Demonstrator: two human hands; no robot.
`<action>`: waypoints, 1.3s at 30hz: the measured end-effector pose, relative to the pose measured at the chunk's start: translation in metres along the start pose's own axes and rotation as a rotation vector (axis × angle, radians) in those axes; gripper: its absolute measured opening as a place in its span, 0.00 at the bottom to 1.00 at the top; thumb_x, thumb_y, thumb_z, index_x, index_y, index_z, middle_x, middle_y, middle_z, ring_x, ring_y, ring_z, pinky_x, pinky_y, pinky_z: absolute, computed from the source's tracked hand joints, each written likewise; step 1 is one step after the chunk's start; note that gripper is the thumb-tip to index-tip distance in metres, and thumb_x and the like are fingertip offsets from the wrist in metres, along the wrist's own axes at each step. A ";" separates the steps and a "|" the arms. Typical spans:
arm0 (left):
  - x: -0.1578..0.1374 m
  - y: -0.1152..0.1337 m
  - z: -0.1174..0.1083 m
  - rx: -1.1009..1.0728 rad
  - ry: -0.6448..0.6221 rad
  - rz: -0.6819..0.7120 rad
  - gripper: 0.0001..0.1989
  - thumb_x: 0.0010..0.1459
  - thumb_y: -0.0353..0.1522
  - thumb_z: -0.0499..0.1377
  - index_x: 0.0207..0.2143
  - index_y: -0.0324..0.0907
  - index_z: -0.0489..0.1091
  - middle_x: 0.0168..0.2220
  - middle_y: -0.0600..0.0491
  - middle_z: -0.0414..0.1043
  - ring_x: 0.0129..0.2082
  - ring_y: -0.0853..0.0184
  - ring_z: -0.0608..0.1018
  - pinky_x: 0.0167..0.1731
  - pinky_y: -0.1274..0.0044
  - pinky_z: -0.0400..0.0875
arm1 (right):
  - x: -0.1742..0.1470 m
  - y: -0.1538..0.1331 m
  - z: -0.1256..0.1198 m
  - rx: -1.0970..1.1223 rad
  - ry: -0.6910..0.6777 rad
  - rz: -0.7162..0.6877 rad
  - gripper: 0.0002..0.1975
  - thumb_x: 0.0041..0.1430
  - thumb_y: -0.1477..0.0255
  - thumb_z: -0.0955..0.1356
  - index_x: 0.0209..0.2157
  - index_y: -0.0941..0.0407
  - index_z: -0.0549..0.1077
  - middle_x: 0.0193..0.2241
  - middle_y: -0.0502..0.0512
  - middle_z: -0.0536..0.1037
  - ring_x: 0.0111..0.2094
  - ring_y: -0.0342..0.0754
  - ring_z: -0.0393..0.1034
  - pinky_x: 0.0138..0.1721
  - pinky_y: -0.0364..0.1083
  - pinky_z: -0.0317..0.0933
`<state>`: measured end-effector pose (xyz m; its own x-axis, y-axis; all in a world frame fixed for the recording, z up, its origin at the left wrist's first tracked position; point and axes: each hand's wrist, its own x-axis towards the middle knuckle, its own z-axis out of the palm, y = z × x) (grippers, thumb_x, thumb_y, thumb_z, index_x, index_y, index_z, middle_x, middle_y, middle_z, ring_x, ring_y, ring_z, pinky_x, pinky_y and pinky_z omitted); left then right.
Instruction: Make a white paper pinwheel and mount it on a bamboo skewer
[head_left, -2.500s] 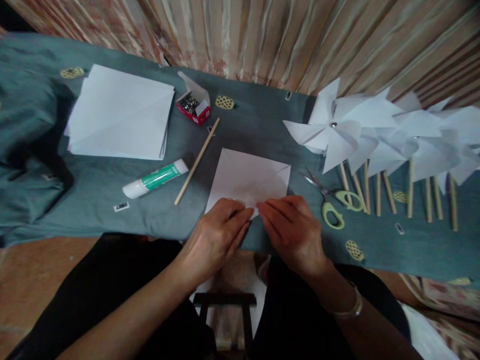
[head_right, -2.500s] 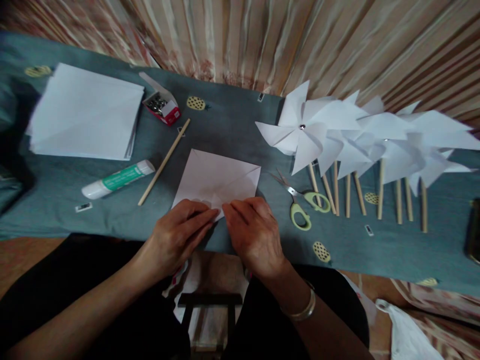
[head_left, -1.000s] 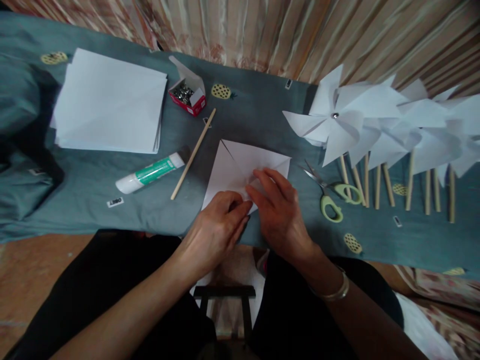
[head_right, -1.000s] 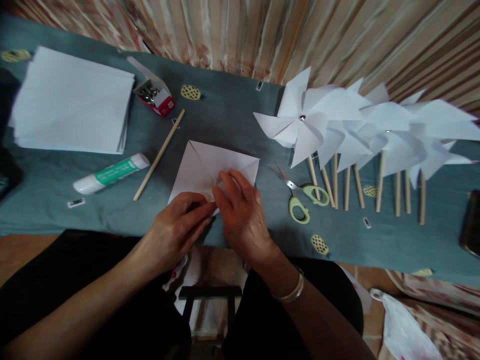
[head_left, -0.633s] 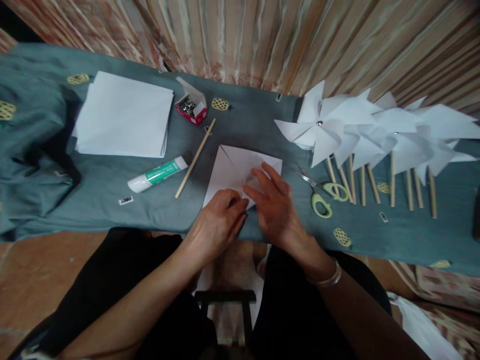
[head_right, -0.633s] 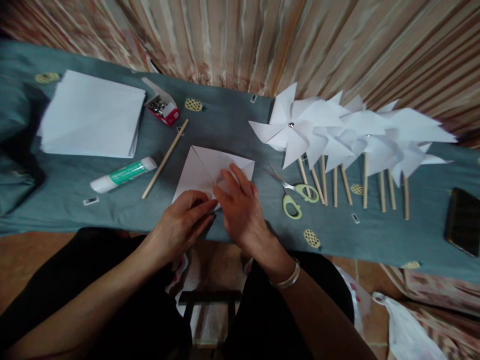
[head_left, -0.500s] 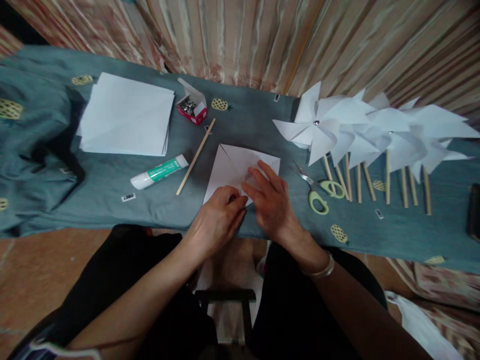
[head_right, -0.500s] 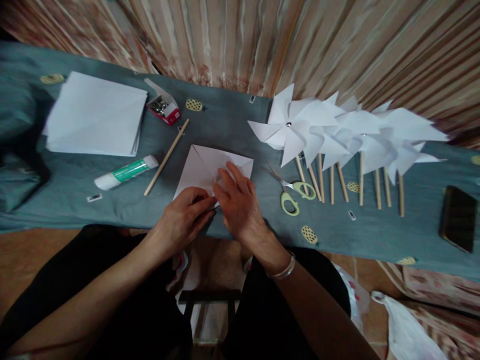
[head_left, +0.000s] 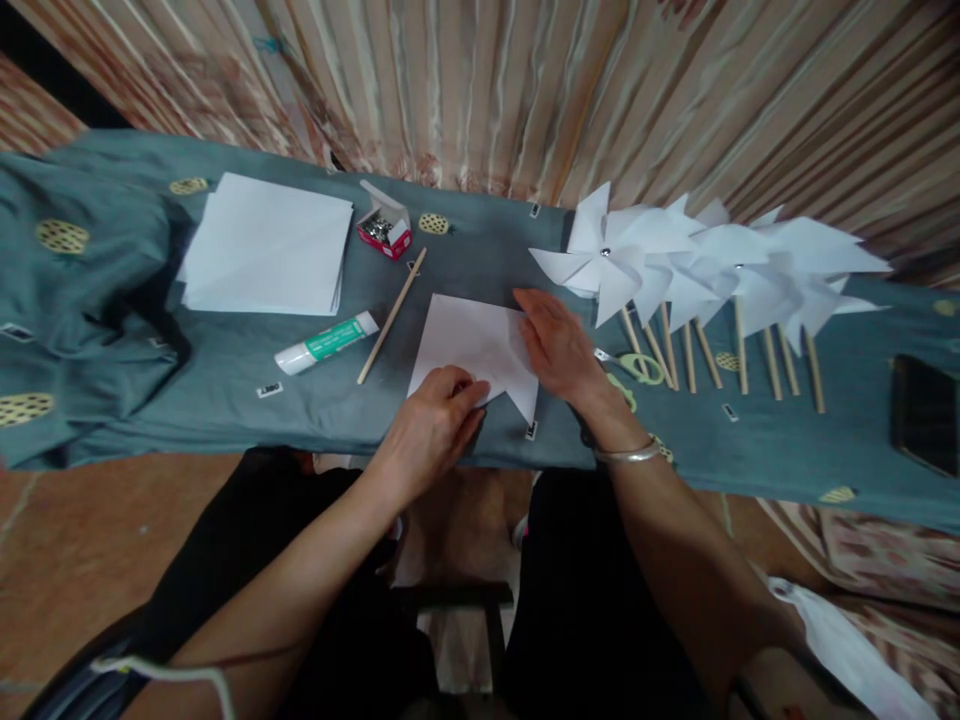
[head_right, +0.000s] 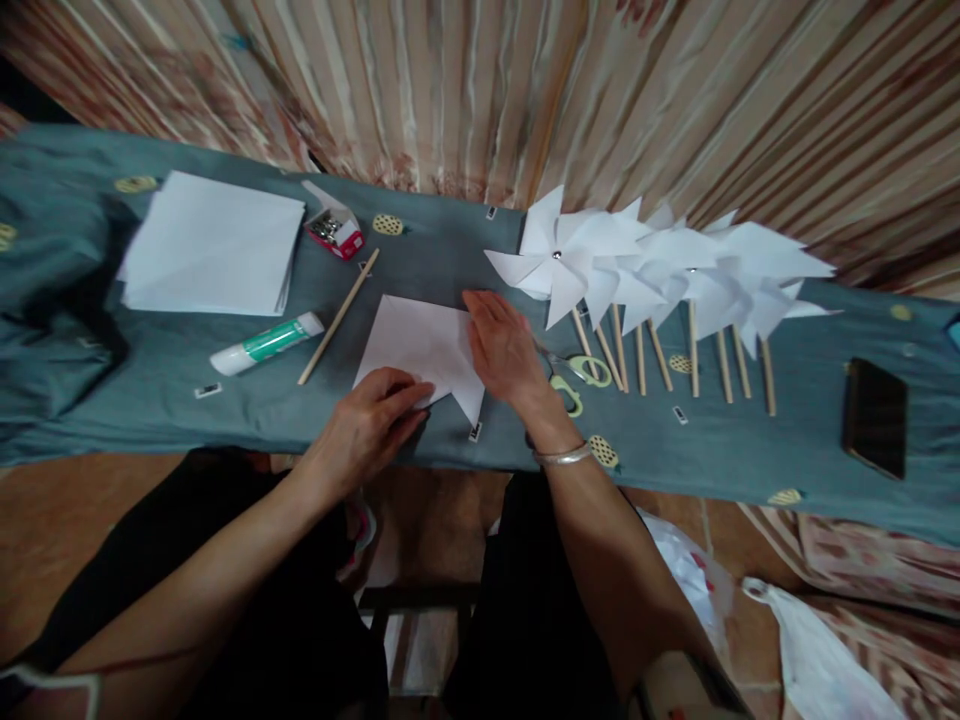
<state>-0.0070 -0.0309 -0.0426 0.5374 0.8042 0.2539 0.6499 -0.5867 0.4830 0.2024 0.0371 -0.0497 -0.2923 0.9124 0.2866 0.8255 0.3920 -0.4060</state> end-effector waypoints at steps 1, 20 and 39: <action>0.000 0.000 0.000 0.001 -0.002 0.000 0.12 0.62 0.27 0.56 0.48 0.39 0.71 0.41 0.46 0.71 0.41 0.61 0.75 0.41 0.69 0.77 | 0.003 0.001 0.002 -0.009 -0.003 -0.005 0.23 0.67 0.73 0.56 0.59 0.61 0.66 0.57 0.64 0.72 0.60 0.56 0.63 0.61 0.59 0.58; -0.015 -0.030 -0.025 0.083 0.145 0.032 0.13 0.62 0.25 0.54 0.46 0.41 0.75 0.49 0.45 0.74 0.47 0.59 0.74 0.47 0.63 0.73 | -0.068 -0.023 -0.037 0.188 -0.017 0.107 0.14 0.64 0.71 0.64 0.46 0.57 0.78 0.44 0.59 0.82 0.45 0.53 0.78 0.48 0.54 0.71; -0.014 -0.009 -0.018 -0.025 0.164 0.073 0.12 0.63 0.30 0.57 0.49 0.41 0.72 0.51 0.44 0.74 0.51 0.57 0.70 0.49 0.61 0.70 | -0.068 -0.049 -0.030 0.126 -0.098 -0.156 0.20 0.60 0.68 0.70 0.54 0.56 0.72 0.54 0.64 0.74 0.55 0.58 0.67 0.55 0.61 0.66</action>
<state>-0.0304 -0.0352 -0.0360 0.4868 0.7652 0.4214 0.5972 -0.6436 0.4787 0.1962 -0.0477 -0.0234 -0.4626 0.8440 0.2714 0.7015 0.5357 -0.4700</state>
